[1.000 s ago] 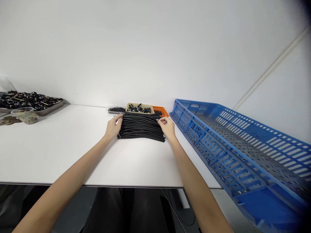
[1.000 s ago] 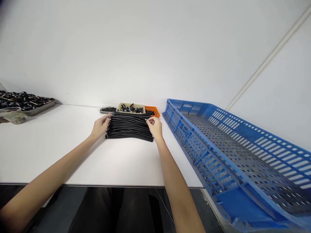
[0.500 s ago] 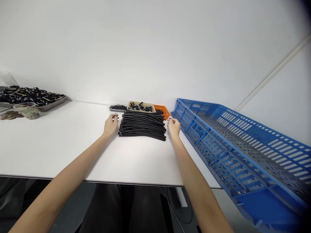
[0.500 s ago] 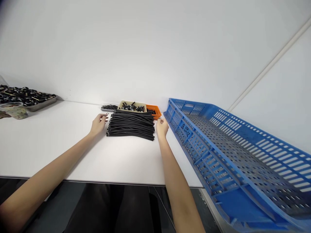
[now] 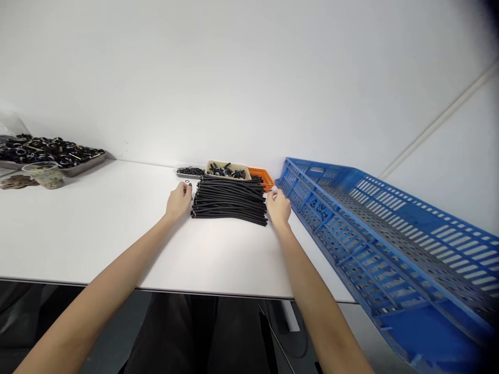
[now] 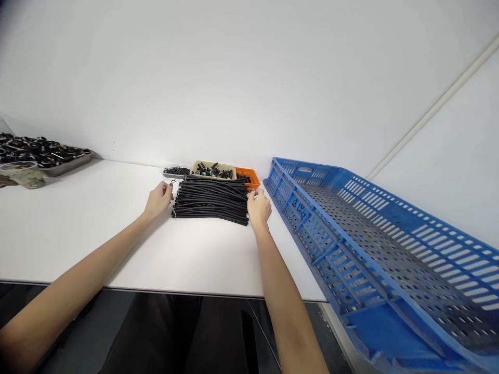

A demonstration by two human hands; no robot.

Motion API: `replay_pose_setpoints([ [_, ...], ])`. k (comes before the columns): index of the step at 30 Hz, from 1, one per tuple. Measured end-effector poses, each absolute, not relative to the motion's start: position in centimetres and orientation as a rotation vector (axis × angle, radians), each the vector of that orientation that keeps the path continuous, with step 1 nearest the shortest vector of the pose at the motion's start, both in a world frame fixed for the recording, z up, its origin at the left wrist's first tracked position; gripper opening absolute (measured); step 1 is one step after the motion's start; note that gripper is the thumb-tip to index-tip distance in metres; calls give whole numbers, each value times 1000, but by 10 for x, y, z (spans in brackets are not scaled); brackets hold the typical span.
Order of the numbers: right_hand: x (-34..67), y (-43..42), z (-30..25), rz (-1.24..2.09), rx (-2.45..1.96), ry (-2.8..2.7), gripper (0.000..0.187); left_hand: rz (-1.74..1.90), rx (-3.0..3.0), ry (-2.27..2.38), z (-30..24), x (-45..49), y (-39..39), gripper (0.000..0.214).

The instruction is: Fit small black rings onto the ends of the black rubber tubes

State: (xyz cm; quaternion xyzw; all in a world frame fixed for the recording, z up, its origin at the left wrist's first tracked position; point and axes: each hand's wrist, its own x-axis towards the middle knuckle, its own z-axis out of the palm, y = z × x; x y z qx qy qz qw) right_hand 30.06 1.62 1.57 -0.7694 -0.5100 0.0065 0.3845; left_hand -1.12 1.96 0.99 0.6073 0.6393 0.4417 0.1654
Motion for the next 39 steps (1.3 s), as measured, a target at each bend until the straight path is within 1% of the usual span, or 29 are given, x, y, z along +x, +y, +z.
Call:
replay_pose_setpoints([
  [5, 291, 6, 23, -116, -2119, -1397, 34, 1035, 1888, 1988, 19, -9, 10, 41],
  [9, 291, 7, 23, -118, -2162, -1438, 35, 984, 1891, 2030, 20, -8, 8, 42],
  [16, 294, 9, 20, -94, -2133, -1427, 33, 1054, 1868, 1991, 21, -8, 7, 39],
  [22, 293, 8, 21, -152, -2108, -1408, 30, 1097, 1919, 1972, 20, -7, 7, 37],
  [27, 293, 9, 20, -99, -2127, -1428, 27, 1102, 1944, 1979, 21, -7, 7, 37],
  [39, 294, 8, 19, -90, -2143, -1356, 29, 1244, 1884, 1897, 19, -7, 8, 33],
])
